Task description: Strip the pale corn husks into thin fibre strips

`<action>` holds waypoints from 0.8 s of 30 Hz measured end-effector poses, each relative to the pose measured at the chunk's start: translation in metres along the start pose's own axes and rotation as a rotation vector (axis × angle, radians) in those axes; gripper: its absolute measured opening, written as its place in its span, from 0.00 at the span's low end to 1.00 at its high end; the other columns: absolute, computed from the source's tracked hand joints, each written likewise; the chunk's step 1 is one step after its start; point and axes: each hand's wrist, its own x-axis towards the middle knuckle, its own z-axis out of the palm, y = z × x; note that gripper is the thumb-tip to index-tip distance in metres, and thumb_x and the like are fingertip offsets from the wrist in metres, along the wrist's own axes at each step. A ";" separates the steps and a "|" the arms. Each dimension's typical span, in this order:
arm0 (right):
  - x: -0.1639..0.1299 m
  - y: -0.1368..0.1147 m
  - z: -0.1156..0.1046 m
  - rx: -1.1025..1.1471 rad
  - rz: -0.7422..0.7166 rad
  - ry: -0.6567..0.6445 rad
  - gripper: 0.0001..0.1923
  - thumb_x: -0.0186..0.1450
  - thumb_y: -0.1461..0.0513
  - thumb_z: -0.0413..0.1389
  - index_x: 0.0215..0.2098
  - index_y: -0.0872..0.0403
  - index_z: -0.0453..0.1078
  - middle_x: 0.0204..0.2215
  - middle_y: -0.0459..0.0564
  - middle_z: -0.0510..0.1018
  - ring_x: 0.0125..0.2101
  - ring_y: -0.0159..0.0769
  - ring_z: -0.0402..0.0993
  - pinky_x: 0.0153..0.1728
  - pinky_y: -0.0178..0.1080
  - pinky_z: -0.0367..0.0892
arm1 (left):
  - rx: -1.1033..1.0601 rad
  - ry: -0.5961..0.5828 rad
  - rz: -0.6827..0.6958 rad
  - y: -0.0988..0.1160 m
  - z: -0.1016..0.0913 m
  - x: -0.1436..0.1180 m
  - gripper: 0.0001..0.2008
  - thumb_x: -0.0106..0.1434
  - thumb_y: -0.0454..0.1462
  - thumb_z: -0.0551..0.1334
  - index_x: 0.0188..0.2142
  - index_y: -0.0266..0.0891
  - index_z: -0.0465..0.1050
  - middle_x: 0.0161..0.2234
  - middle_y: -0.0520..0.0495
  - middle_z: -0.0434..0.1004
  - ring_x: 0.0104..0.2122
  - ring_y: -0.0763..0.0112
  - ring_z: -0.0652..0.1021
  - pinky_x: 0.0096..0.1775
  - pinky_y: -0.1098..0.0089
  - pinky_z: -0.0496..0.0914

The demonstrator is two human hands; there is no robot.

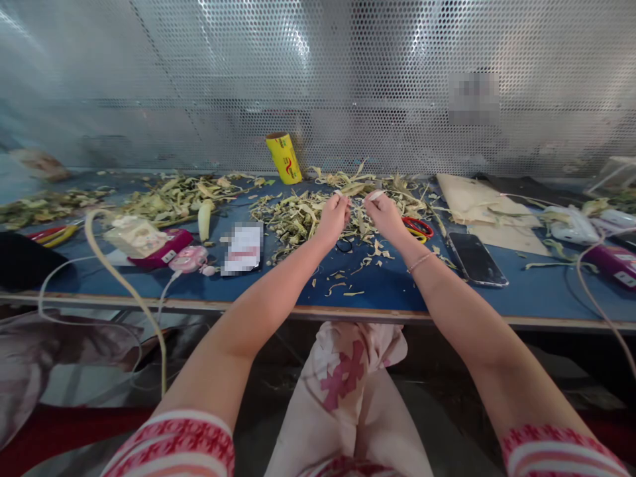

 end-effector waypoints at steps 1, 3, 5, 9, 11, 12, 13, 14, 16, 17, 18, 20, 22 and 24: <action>0.000 -0.001 0.001 0.015 0.001 -0.013 0.07 0.62 0.57 0.50 0.29 0.50 0.59 0.21 0.41 0.60 0.25 0.32 0.60 0.29 0.35 0.58 | -0.017 0.024 -0.001 -0.001 -0.001 0.001 0.18 0.66 0.50 0.53 0.28 0.41 0.57 0.13 0.60 0.51 0.11 0.82 0.53 0.17 0.76 0.46; -0.001 -0.003 0.002 0.041 0.005 -0.043 0.06 0.62 0.58 0.50 0.30 0.50 0.59 0.21 0.41 0.60 0.25 0.31 0.60 0.28 0.34 0.58 | -0.056 0.068 -0.015 0.000 -0.001 0.002 0.18 0.66 0.50 0.54 0.28 0.41 0.56 0.13 0.61 0.50 0.11 0.82 0.53 0.17 0.76 0.46; -0.002 -0.005 0.002 0.060 0.000 -0.078 0.06 0.62 0.57 0.51 0.30 0.50 0.59 0.20 0.41 0.59 0.25 0.31 0.59 0.27 0.34 0.57 | -0.090 0.112 -0.036 0.002 0.000 0.002 0.18 0.66 0.50 0.54 0.27 0.41 0.55 0.13 0.61 0.50 0.11 0.82 0.53 0.17 0.76 0.47; -0.003 -0.008 0.001 0.076 -0.032 -0.134 0.09 0.62 0.55 0.53 0.30 0.50 0.59 0.19 0.40 0.57 0.22 0.30 0.57 0.24 0.34 0.55 | -0.128 0.165 -0.065 0.005 0.001 0.002 0.17 0.68 0.47 0.53 0.26 0.40 0.55 0.13 0.61 0.50 0.11 0.83 0.52 0.17 0.77 0.48; -0.003 -0.008 -0.001 0.081 -0.030 -0.148 0.11 0.62 0.54 0.53 0.29 0.50 0.59 0.19 0.40 0.57 0.21 0.29 0.56 0.23 0.34 0.54 | -0.130 0.167 -0.055 0.004 0.000 0.003 0.17 0.68 0.46 0.52 0.26 0.40 0.55 0.13 0.61 0.50 0.12 0.83 0.52 0.17 0.77 0.48; -0.003 -0.007 -0.002 0.086 -0.020 -0.148 0.12 0.62 0.53 0.53 0.29 0.50 0.59 0.19 0.40 0.56 0.21 0.29 0.55 0.23 0.34 0.53 | -0.123 0.155 -0.039 0.003 0.000 0.003 0.17 0.68 0.47 0.52 0.26 0.40 0.55 0.14 0.61 0.50 0.12 0.83 0.52 0.17 0.77 0.48; -0.003 -0.007 -0.003 0.093 -0.006 -0.146 0.12 0.62 0.52 0.54 0.28 0.50 0.59 0.18 0.40 0.56 0.20 0.29 0.54 0.23 0.34 0.53 | -0.113 0.134 -0.019 0.002 -0.001 0.003 0.17 0.67 0.47 0.53 0.26 0.40 0.56 0.14 0.60 0.51 0.12 0.83 0.52 0.17 0.77 0.48; -0.003 -0.006 -0.004 0.101 0.010 -0.138 0.13 0.62 0.51 0.54 0.28 0.50 0.59 0.18 0.40 0.55 0.20 0.28 0.53 0.22 0.34 0.53 | -0.100 0.108 0.002 0.001 -0.002 0.003 0.17 0.67 0.47 0.53 0.26 0.40 0.57 0.14 0.60 0.52 0.12 0.83 0.53 0.17 0.77 0.48; -0.002 -0.004 -0.005 0.115 0.038 -0.105 0.14 0.61 0.50 0.54 0.28 0.50 0.59 0.18 0.39 0.55 0.19 0.28 0.52 0.22 0.34 0.52 | -0.072 0.033 0.027 0.001 -0.004 0.002 0.17 0.66 0.48 0.55 0.27 0.40 0.60 0.14 0.59 0.55 0.12 0.82 0.54 0.17 0.77 0.48; -0.002 -0.003 -0.006 0.120 0.047 -0.087 0.14 0.61 0.50 0.54 0.29 0.50 0.58 0.18 0.39 0.54 0.19 0.28 0.51 0.22 0.34 0.52 | -0.057 -0.012 0.023 0.002 -0.004 0.001 0.17 0.65 0.49 0.56 0.28 0.39 0.61 0.15 0.58 0.57 0.12 0.83 0.54 0.17 0.77 0.48; -0.001 -0.002 -0.007 0.127 0.051 -0.073 0.14 0.62 0.50 0.54 0.29 0.50 0.57 0.18 0.39 0.55 0.19 0.28 0.51 0.22 0.34 0.52 | -0.041 -0.054 0.014 0.004 -0.004 -0.001 0.18 0.64 0.50 0.57 0.27 0.39 0.61 0.15 0.57 0.60 0.12 0.83 0.54 0.17 0.76 0.48; -0.001 -0.001 -0.007 0.130 0.044 -0.059 0.14 0.62 0.51 0.53 0.29 0.49 0.57 0.17 0.38 0.55 0.18 0.28 0.51 0.22 0.34 0.53 | -0.003 -0.119 0.017 0.008 -0.002 -0.005 0.19 0.63 0.50 0.58 0.26 0.38 0.61 0.17 0.54 0.65 0.13 0.83 0.56 0.18 0.76 0.50; -0.001 0.000 -0.005 0.113 0.020 -0.062 0.13 0.63 0.52 0.53 0.29 0.49 0.57 0.17 0.38 0.56 0.19 0.28 0.53 0.23 0.34 0.54 | 0.047 -0.140 0.059 0.011 0.002 -0.010 0.19 0.62 0.50 0.59 0.24 0.38 0.62 0.19 0.51 0.69 0.15 0.82 0.60 0.20 0.75 0.54; -0.002 0.000 -0.003 0.092 0.008 -0.061 0.12 0.63 0.53 0.54 0.29 0.50 0.57 0.18 0.39 0.58 0.20 0.29 0.57 0.25 0.34 0.56 | 0.085 -0.129 0.096 0.013 0.005 -0.014 0.20 0.62 0.50 0.59 0.24 0.38 0.63 0.20 0.50 0.70 0.17 0.79 0.64 0.22 0.74 0.57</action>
